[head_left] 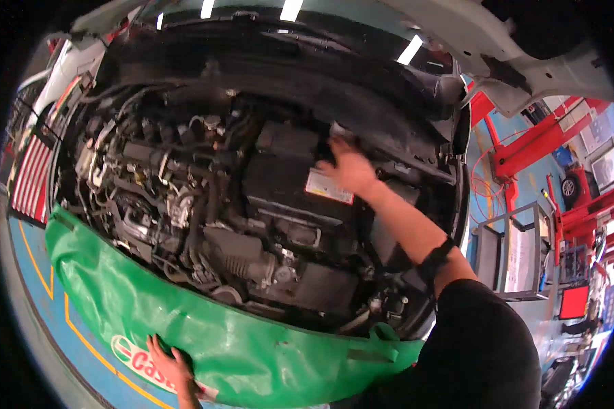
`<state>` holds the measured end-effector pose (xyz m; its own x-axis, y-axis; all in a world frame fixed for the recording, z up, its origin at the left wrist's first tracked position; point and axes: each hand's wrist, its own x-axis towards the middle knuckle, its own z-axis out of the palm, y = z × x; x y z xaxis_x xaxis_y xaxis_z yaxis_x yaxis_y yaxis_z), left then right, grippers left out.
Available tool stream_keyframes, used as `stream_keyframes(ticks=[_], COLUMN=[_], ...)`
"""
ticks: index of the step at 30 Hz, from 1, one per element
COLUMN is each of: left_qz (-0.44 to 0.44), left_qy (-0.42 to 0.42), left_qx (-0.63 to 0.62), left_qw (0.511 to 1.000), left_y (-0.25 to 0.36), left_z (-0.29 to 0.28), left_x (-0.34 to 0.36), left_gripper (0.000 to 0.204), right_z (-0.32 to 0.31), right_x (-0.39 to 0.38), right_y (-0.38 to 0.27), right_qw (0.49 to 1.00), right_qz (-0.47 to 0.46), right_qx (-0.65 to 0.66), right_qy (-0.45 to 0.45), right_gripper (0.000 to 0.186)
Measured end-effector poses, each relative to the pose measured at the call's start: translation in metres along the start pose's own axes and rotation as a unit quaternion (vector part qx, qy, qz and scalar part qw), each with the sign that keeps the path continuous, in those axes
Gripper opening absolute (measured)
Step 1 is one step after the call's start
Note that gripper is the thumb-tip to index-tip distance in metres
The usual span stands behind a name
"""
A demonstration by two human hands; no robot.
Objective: Inspecting and adjusting the cowl and engine bay components of a car.
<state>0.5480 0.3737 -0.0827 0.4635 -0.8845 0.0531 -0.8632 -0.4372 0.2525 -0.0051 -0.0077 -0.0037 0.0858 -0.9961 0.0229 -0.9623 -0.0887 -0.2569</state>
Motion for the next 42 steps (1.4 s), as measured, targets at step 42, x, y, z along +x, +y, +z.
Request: stream_keyframes(ticks=[42], left_qz=[-0.026], left_qy=[0.025], left_qx=[-0.032], left_qw=[0.999], left_y=[0.014], left_z=[-0.007], left_x=[0.000], left_gripper=[0.060], right_z=[0.029], right_x=[-0.214], right_y=[-0.056], right_qw=[0.951], right_qz=[-0.111], right_qx=[-0.153], right_qy=[-0.246], right_gripper=[0.061])
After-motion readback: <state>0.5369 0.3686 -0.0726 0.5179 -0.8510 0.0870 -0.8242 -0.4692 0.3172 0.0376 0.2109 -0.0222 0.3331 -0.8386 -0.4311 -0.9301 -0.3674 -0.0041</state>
